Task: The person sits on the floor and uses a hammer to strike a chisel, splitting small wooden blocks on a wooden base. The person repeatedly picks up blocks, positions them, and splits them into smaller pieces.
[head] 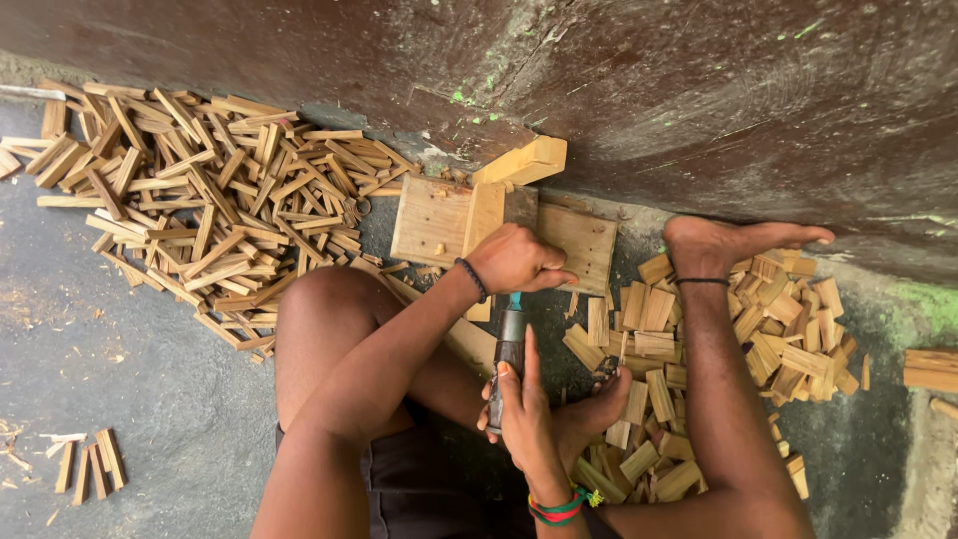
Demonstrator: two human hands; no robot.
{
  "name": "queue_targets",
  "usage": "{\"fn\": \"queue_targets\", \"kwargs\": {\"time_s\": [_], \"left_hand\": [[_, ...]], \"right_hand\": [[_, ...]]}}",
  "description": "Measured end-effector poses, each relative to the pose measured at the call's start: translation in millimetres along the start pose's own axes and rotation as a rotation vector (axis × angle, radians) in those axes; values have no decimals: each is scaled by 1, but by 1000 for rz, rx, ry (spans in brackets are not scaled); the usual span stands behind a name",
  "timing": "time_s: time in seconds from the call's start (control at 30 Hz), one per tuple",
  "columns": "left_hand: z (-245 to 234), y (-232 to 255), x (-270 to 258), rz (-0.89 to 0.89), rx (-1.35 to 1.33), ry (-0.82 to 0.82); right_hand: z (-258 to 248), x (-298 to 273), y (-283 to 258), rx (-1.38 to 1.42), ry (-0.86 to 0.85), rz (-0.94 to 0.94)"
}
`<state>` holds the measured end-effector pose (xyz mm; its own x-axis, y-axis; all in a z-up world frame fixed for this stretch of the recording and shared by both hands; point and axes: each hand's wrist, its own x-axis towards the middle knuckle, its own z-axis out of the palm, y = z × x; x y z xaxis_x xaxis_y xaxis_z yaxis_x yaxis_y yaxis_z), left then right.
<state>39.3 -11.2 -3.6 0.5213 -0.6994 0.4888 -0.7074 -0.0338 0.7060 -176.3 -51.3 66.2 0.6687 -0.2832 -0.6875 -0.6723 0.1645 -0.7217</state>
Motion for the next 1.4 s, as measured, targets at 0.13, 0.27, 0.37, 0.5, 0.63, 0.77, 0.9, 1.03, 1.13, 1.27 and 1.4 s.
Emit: {"fn": "queue_targets", "kwargs": {"time_s": [0.13,0.27,0.37,0.5,0.63,0.77,0.9,1.03,1.13,1.27,1.4], "left_hand": [[3,-1,-7,-32,5,-34],[0,4,-2,-63,3,-29],[-5,15,2,-16,33,3],[-10,33,6,-13,26,55],[1,54,5,4,-18,67],[17,69,-1,41,-50,91],[25,68,-12,38,-69,50],[24,65,-22,-12,-61,7],[21,64,-25,-26,-41,21],[21,67,-28,-26,-39,30],[18,70,-27,-5,-45,43]], "right_hand": [[4,-1,6,31,-9,-16],[4,-3,5,111,-13,-59],[-1,-8,-1,175,-39,-76],[-15,-21,-5,158,-11,-119],[-33,-42,4,150,9,-137],[-41,-55,18,134,73,-107],[-41,-56,30,117,65,-95],[-41,-56,34,66,54,-85],[-40,-56,32,26,47,-86],[-38,-59,32,19,54,-92],[-36,-63,29,26,61,-72]]}}
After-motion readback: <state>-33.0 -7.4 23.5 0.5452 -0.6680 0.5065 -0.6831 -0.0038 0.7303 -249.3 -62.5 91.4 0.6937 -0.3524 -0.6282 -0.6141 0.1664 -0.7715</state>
